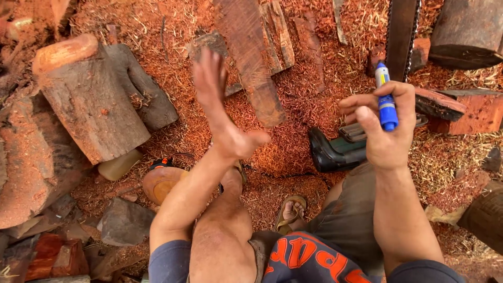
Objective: Tracing and cutting wooden shapes using a marker and an electric chainsaw.
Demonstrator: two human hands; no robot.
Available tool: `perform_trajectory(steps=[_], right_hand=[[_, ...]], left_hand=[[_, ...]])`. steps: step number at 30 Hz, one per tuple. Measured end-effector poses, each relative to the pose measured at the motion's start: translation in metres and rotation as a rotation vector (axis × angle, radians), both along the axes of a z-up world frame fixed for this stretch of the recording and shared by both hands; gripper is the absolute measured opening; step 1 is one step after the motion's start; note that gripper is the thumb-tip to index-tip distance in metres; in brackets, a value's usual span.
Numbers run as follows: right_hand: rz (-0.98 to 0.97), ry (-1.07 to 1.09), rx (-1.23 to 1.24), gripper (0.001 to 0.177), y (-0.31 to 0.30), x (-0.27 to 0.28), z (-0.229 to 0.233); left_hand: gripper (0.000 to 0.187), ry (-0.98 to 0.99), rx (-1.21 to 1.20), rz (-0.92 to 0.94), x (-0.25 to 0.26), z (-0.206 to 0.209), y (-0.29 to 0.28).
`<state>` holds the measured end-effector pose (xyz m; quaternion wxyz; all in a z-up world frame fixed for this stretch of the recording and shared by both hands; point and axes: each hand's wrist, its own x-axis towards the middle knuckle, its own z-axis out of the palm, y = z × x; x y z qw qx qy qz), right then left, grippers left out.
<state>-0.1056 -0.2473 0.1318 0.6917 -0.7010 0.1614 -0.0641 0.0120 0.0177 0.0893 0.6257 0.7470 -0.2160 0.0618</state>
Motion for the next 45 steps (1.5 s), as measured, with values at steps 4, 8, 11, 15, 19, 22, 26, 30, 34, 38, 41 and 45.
perform_trajectory(steps=[4,8,11,15,19,22,26,30,34,38,41,45], right_hand=[[0.011,-0.038,-0.029,0.033,-0.004,0.0,-0.022],[0.065,-0.052,-0.172,0.035,-0.002,0.013,-0.03],[0.049,-0.082,-0.264,0.031,-0.013,0.019,-0.028],[-0.08,-0.153,-0.28,0.027,-0.05,0.011,-0.033],[-0.189,-0.181,-0.205,0.027,-0.082,-0.005,-0.048],[-0.186,-0.103,-0.152,0.029,-0.093,-0.017,-0.067],[-0.116,-0.064,-0.175,0.031,-0.082,-0.009,-0.071],[-0.046,-0.032,-0.18,0.031,-0.072,-0.002,-0.07],[0.018,0.009,-0.22,0.032,-0.061,0.002,-0.066],[0.023,0.02,-0.223,0.031,-0.03,0.027,-0.046],[0.048,0.033,-0.23,0.029,-0.029,0.021,-0.053],[0.16,0.16,-0.369,0.034,-0.014,0.024,-0.046]], left_hand=[[0.123,0.096,0.165,-0.019,0.041,0.012,0.008],[0.122,0.156,0.297,-0.117,0.051,0.033,0.013],[0.111,0.398,0.114,-0.163,0.056,0.05,0.028],[0.093,0.436,-0.053,-0.072,0.072,0.047,0.089],[0.085,0.533,0.065,0.058,0.1,0.037,0.133],[0.081,0.769,-0.012,0.299,0.098,0.043,0.125],[0.079,0.737,0.011,0.295,0.055,-0.056,0.173],[0.078,0.924,0.003,0.354,0.019,-0.112,0.165],[0.082,0.844,-0.137,0.308,0.002,-0.125,0.143],[0.078,0.771,0.159,0.221,0.027,-0.113,0.13],[0.082,0.804,0.418,0.221,0.04,-0.103,0.123],[0.076,0.794,0.335,0.242,0.025,-0.13,0.139]])
